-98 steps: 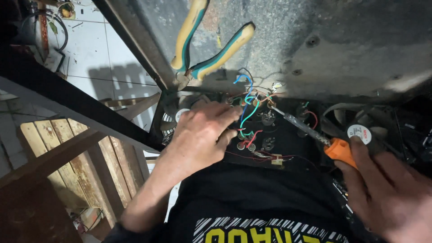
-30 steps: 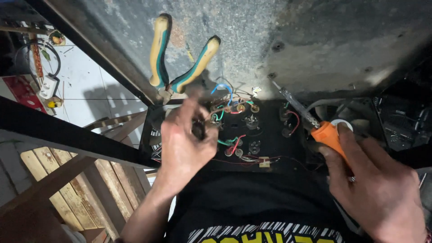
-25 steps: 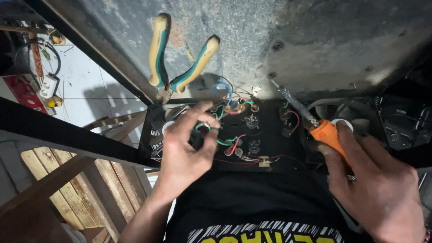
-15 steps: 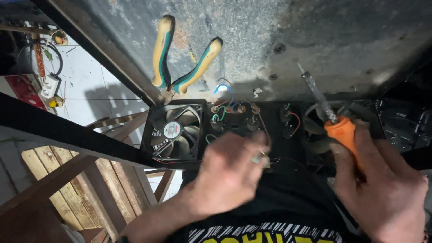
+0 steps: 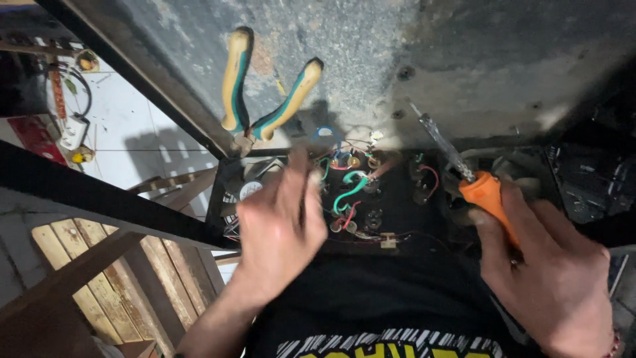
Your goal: Soldering wires to terminals and using pliers to adjust components inside an electronic device.
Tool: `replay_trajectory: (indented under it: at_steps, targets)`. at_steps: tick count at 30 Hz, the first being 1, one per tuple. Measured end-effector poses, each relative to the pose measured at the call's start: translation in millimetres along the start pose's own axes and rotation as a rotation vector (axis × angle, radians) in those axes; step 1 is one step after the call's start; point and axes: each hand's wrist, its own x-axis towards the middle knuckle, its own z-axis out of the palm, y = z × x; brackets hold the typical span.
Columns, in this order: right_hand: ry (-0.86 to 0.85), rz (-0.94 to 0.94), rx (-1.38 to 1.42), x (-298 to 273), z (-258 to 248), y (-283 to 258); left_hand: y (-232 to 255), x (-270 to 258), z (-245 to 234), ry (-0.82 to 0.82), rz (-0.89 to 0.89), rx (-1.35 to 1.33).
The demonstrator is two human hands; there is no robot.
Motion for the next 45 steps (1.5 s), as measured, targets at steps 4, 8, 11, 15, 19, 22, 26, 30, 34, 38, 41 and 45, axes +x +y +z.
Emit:
replay_trajectory:
  at_steps: [4, 8, 11, 15, 19, 22, 26, 30, 34, 38, 41, 45]
  targets:
    - [-0.014, -0.023, -0.043, -3.4, 0.3, 4.7, -23.3, 6.1, 9.7, -0.149, -0.310, -0.203]
    - [0.022, -0.026, 0.005, -0.9, -0.8, 3.0, -30.2, 14.2, 23.1, -0.370, -0.290, -0.341]
    - [0.055, -0.025, 0.058, 0.4, 0.6, 1.3, -35.9, 22.8, 31.5, -0.290, -0.149, -0.335]
    - [0.049, -0.065, 0.080, 1.0, -2.4, 1.3, -39.0, 42.5, 26.3, -0.457, -0.111, -0.266]
    - [0.030, -0.005, 0.063, -0.9, -1.3, 2.9, -43.1, 49.2, 29.3, -0.617, -0.022, -0.347]
    - [0.004, -0.002, 0.070, -0.3, -1.5, 4.2, -43.4, 53.4, 28.8, -0.600, -0.041, -0.427]
    - [0.035, -0.012, 0.104, -1.5, -0.4, 4.2, -44.2, 60.0, 11.9, -0.606, -0.070, -0.479]
    - [0.026, -0.005, 0.148, 3.4, -1.6, 0.5, -44.4, 47.4, 16.4, -0.739, -0.120, -0.501]
    - [0.028, -0.030, 0.128, 2.5, -0.9, 1.5, -43.1, 45.0, 26.9, -0.520, 0.017, -0.590]
    - [0.044, 0.004, 0.146, 0.8, -1.8, -0.2, -42.8, 58.1, 43.3, -0.349, 0.136, -0.213]
    - [0.041, 0.035, 0.081, -1.4, -5.6, -3.7, -34.2, 64.3, 57.7, -0.435, 0.092, -0.151]
    - [0.134, 0.058, 0.089, -11.6, 1.8, 4.2, -35.9, 65.6, 77.6, -0.357, 0.072, -0.151]
